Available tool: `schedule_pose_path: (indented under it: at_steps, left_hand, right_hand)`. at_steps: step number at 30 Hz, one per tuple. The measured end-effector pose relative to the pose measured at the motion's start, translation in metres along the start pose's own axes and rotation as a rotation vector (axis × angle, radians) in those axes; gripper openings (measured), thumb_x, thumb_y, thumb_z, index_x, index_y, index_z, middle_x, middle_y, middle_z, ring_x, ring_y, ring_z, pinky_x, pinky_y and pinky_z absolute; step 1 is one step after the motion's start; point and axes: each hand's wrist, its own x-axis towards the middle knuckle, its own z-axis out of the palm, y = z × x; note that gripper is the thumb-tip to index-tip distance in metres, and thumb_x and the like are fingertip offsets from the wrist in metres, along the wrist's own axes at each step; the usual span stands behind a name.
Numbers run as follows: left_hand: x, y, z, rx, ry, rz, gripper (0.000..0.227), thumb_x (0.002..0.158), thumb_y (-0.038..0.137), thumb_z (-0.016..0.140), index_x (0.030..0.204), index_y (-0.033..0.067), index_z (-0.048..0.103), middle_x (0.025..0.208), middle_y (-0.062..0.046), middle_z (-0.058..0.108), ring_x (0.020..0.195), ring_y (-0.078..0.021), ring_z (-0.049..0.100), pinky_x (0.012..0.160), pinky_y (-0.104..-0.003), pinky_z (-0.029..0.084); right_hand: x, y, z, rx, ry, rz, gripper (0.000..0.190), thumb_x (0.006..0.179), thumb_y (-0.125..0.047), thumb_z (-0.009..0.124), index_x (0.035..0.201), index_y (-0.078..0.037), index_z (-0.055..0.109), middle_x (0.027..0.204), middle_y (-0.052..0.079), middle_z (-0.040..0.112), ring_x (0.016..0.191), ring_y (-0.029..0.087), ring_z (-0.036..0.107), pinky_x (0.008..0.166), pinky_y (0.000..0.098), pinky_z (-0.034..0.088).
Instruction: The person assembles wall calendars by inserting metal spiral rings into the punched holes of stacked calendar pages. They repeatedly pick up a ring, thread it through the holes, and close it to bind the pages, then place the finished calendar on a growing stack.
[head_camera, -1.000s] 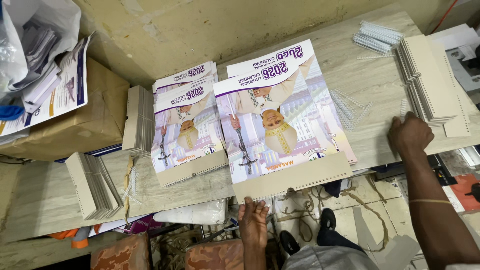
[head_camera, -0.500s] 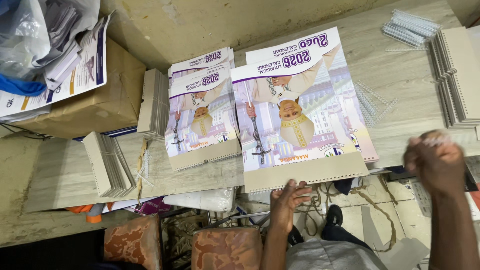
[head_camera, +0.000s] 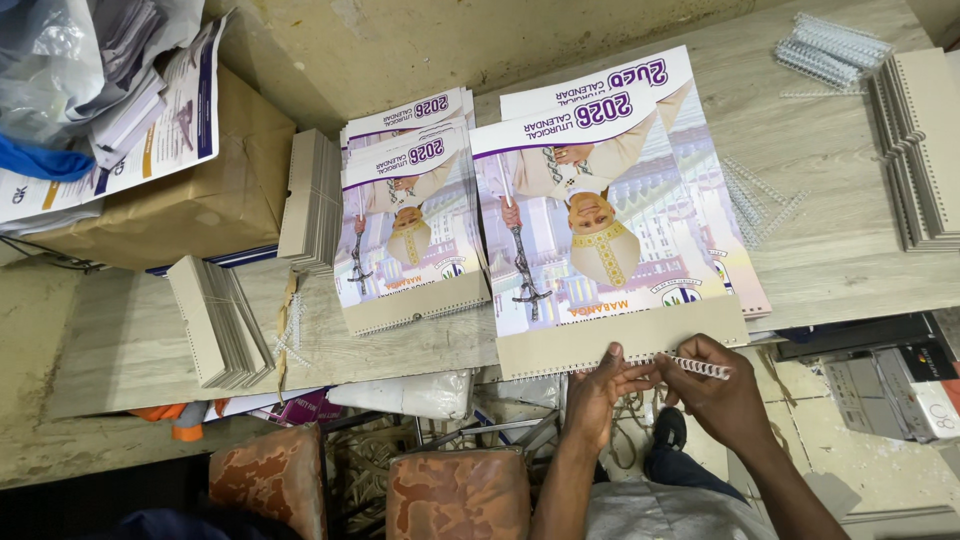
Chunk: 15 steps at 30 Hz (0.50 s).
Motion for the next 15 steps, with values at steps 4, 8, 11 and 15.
schedule_pose_path:
  at_steps: [4, 8, 11, 15]
  left_hand:
    - [0.002, 0.001, 0.001, -0.038, -0.035, 0.033, 0.054, 0.090, 0.052, 0.078, 0.094, -0.0021, 0.070, 0.117, -0.033, 0.079, 0.094, -0.0402, 0.081, 0.108, -0.053, 0.056]
    - [0.006, -0.004, -0.004, 0.024, 0.040, 0.011, 0.063, 0.080, 0.059, 0.083, 0.109, 0.0027, 0.082, 0.096, -0.021, 0.083, 0.082, -0.0324, 0.083, 0.126, -0.063, 0.036]
    - [0.000, 0.002, 0.001, 0.017, 0.021, 0.023, 0.057, 0.081, 0.056, 0.082, 0.106, 0.0055, 0.082, 0.125, -0.024, 0.082, 0.086, -0.0326, 0.082, 0.114, -0.055, 0.056]
    - [-0.002, 0.005, 0.002, -0.061, -0.052, 0.057, 0.057, 0.094, 0.045, 0.077, 0.113, -0.0057, 0.061, 0.107, -0.030, 0.081, 0.089, -0.0361, 0.081, 0.097, -0.048, 0.062]
  right_hand:
    - [-0.001, 0.004, 0.002, -0.027, 0.073, -0.022, 0.028, 0.098, -0.016, 0.081, 0.081, -0.003, 0.063, 0.076, 0.010, 0.074, 0.058, 0.019, 0.068, 0.057, 0.0297, 0.058]
    - [-0.028, -0.035, -0.008, -0.134, 0.105, -0.075, 0.019, 0.095, -0.019, 0.084, 0.084, -0.004, 0.080, 0.087, 0.002, 0.080, 0.091, 0.010, 0.067, 0.067, 0.0293, 0.053]
    - [-0.022, -0.027, -0.032, -0.153, -0.052, -0.362, 0.015, 0.096, -0.017, 0.073, 0.094, -0.008, 0.085, 0.110, 0.003, 0.091, 0.107, 0.016, 0.085, 0.099, 0.0328, 0.063]
    - [0.005, -0.014, -0.049, -0.207, -0.204, -0.162, 0.012, 0.082, -0.014, 0.089, 0.090, -0.006, 0.086, 0.119, 0.002, 0.088, 0.090, 0.013, 0.085, 0.085, 0.0309, 0.062]
